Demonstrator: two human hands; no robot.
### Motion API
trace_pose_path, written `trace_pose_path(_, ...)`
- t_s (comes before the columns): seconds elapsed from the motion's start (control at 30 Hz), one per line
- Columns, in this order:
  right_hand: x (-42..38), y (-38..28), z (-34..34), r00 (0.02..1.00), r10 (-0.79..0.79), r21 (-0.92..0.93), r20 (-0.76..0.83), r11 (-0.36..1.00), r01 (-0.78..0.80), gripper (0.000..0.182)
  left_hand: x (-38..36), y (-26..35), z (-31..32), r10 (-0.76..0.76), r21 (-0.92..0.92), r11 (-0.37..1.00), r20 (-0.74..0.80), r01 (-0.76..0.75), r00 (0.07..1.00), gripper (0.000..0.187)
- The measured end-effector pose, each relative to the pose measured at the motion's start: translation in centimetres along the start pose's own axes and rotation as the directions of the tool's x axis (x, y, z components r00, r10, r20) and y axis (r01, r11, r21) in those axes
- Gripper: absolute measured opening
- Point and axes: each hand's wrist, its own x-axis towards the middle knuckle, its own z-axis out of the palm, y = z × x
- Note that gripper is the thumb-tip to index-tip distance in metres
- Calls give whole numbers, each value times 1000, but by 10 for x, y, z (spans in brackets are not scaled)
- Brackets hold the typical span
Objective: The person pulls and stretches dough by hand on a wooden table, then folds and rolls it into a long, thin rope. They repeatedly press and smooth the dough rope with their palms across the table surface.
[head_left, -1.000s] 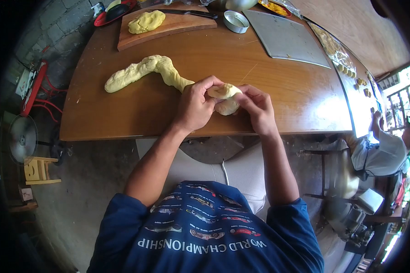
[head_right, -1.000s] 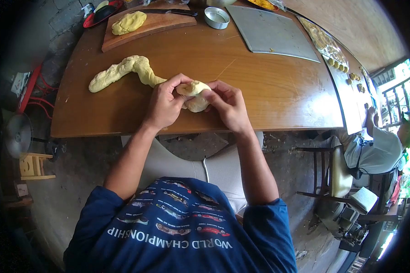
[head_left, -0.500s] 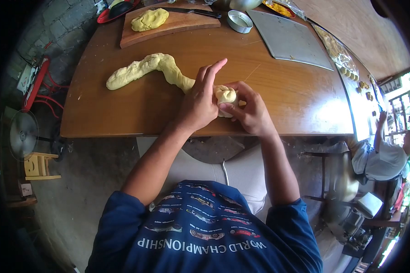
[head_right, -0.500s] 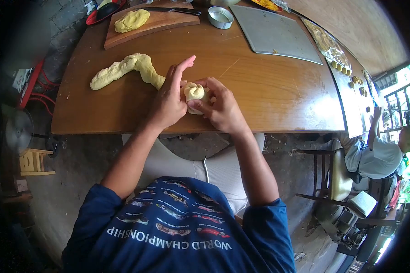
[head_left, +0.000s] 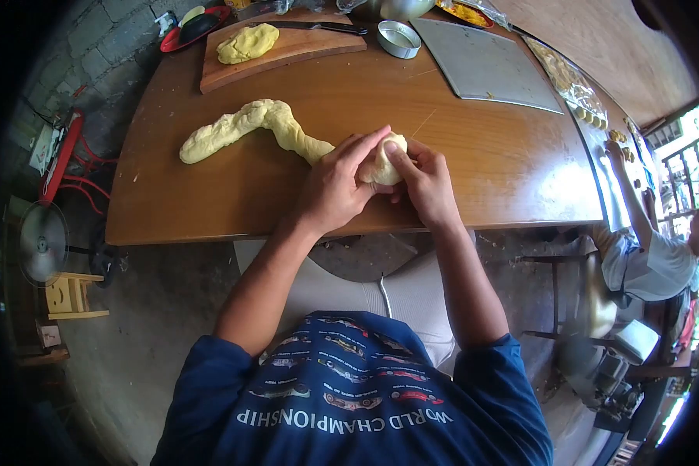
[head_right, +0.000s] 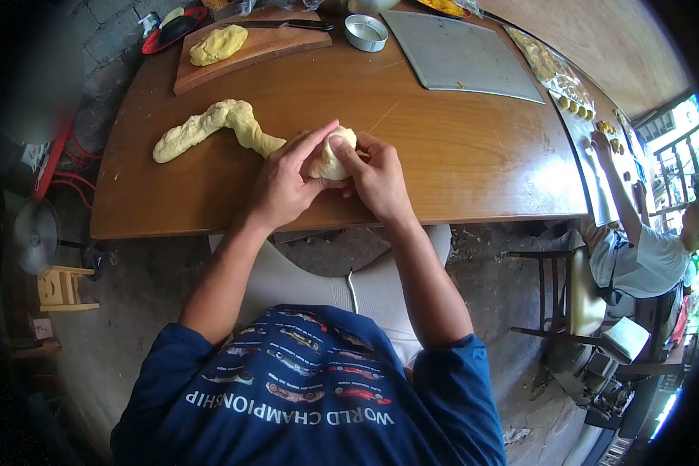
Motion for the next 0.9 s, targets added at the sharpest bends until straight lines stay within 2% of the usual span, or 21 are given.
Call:
trace_pose_path(0.07, -5, 2, -8, 997, 46, 46, 54, 998, -48, 42, 0, -6, -1, -42, -29, 999, 14, 42, 999, 59)
trace_pose_path(0.13, -7, 5, -14, 994, 50, 197, 101, 978, -69, 41, -1, -15, -1, -54, -91, 995, -89, 46, 995, 48)
trace_pose_path(0.27, -1, 0, -19, 983, 109, 135, 146, 982, -129, 44, -3, -18, -3, -59, -101, 994, -99, 49, 993, 48)
trace_pose_path(0.33, 1, -3, -29, 957, 91, 201, 275, 968, -149, 58, -3, -17, -4, -25, -148, 989, -81, 12, 996, 49)
trace_pose_path(0.37, 3, -6, -32, 956, 92, 200, 280, 968, -152, 58, -3, -21, -5, -28, -147, 989, -85, 16, 996, 49)
trace_pose_path(0.43, 5, -14, -37, 896, 169, 72, 410, 974, -217, 74, -1, -28, -7, -19, -138, 990, 86, 31, 996, 55)
trace_pose_path(0.47, 8, -19, -36, 883, 197, 44, 427, 970, -238, 81, 0, -29, -4, -20, -141, 990, 85, 31, 996, 55)
trace_pose_path(0.53, 8, -20, -32, 878, 176, -7, 444, 981, -192, 83, 5, -21, 1, 72, -107, 991, -123, -85, 990, 68)
trace_pose_path(0.57, 8, -21, -28, 872, 153, -55, 465, 988, -144, 85, 6, -18, 1, 70, -108, 991, -125, -84, 990, 68)
trace_pose_path(0.63, 1, -28, -14, 891, 131, -54, 435, 991, -119, 80, 6, -11, 0, 18, 18, 1000, -123, -16, 992, 78)
trace_pose_path(0.67, -1, -26, -11, 904, 128, -114, 409, 990, -88, 73, 5, -10, 0, 15, 19, 1000, -125, -13, 992, 78)
trace_pose_path(0.7, -3, -25, -8, 915, 121, -174, 384, 983, -57, 66, 5, -9, 1, -5, 4, 1000, -136, 6, 991, 76)
trace_pose_path(0.73, -8, -23, -1, 954, 76, -176, 290, 984, -25, 51, 5, -8, 1, -24, -10, 1000, -146, 23, 989, 74)
trace_pose_path(0.77, -9, -17, -1, 954, 74, -174, 289, 984, -23, 51, 4, -9, 0, -22, -8, 1000, -144, 21, 989, 74)
trace_pose_path(0.83, -10, -4, -1, 983, 21, -85, 184, 996, -6, 42, 2, -13, -3, -138, -74, 988, -51, 134, 989, 74)
trace_pose_path(0.87, -9, -3, -2, 983, 14, -81, 183, 997, 1, 42, 2, -14, -4, -132, -68, 989, -50, 128, 990, 74)
trace_pose_path(0.9, -8, -1, -2, 985, 19, -50, 174, 999, -11, 37, 2, -15, -4, -158, -136, 979, -33, 152, 987, 71)
